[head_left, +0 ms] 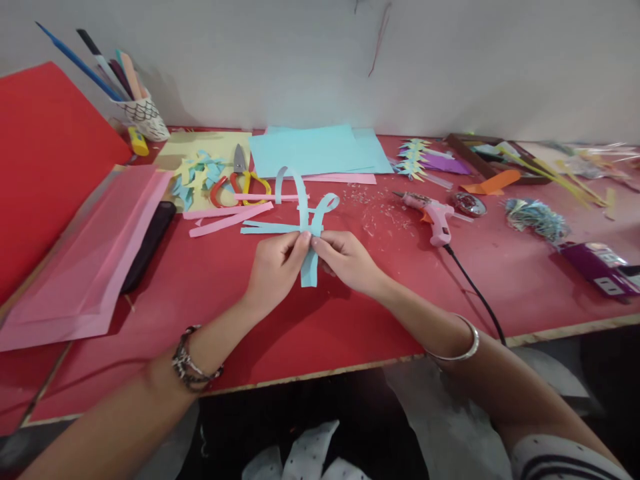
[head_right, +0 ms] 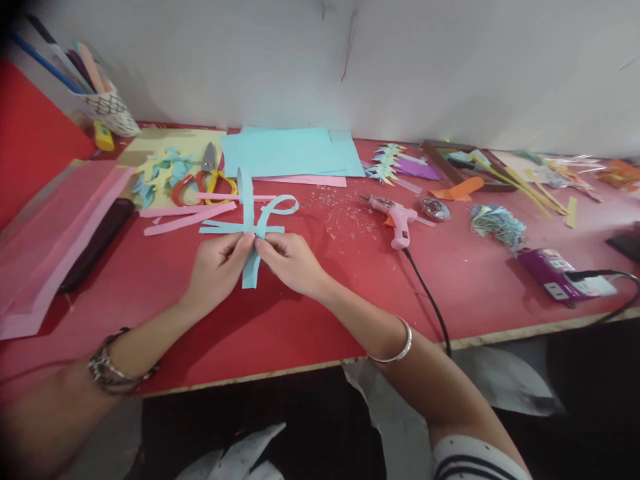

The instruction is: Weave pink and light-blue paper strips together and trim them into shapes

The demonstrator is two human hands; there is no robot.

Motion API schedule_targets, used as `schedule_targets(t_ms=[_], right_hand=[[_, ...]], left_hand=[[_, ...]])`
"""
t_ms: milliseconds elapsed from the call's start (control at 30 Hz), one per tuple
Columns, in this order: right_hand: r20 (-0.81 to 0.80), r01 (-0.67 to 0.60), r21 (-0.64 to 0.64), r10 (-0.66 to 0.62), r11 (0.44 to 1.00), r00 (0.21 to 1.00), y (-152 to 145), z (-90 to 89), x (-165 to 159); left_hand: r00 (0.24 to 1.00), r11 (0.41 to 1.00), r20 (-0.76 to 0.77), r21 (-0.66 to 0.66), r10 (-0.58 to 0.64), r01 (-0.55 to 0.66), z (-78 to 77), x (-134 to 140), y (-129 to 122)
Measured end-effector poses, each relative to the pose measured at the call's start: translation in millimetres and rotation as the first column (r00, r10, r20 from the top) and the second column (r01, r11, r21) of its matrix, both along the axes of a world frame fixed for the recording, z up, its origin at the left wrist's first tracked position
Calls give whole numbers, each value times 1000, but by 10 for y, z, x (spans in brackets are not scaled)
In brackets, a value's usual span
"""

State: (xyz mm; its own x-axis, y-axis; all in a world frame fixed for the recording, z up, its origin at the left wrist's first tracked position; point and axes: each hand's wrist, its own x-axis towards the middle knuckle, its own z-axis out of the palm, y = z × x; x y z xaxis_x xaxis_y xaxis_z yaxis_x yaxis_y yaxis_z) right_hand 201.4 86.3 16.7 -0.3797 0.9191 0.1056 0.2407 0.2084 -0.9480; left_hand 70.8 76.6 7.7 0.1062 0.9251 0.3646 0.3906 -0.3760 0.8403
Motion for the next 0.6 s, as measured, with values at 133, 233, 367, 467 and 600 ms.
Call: schedule_targets(t_ms=[133, 233, 367, 467, 600], right_hand=[[33, 92, 63, -94, 994, 995, -23, -45, -37], [39, 137, 92, -142, 986, 989, -40, -61, -62], [7, 168, 58, -169, 984, 986, -50, -54, -73], [-53, 190, -4, -190, 982, 980, -41, -49, -63], [-113, 174, -70, -181, 982, 977, -28, -50, -52]], left_hand=[[999, 999, -33, -20, 28, -29, -15, 8, -7], [998, 999, -41, -15, 49, -49, -9, 18, -13], [997, 997, -10, -26, 78, -79, -1, 30, -19], [999, 998, 37, -63, 28, -26, -6, 39, -18], [998, 995, 30, -77, -61, 63, -12, 48, -17]])
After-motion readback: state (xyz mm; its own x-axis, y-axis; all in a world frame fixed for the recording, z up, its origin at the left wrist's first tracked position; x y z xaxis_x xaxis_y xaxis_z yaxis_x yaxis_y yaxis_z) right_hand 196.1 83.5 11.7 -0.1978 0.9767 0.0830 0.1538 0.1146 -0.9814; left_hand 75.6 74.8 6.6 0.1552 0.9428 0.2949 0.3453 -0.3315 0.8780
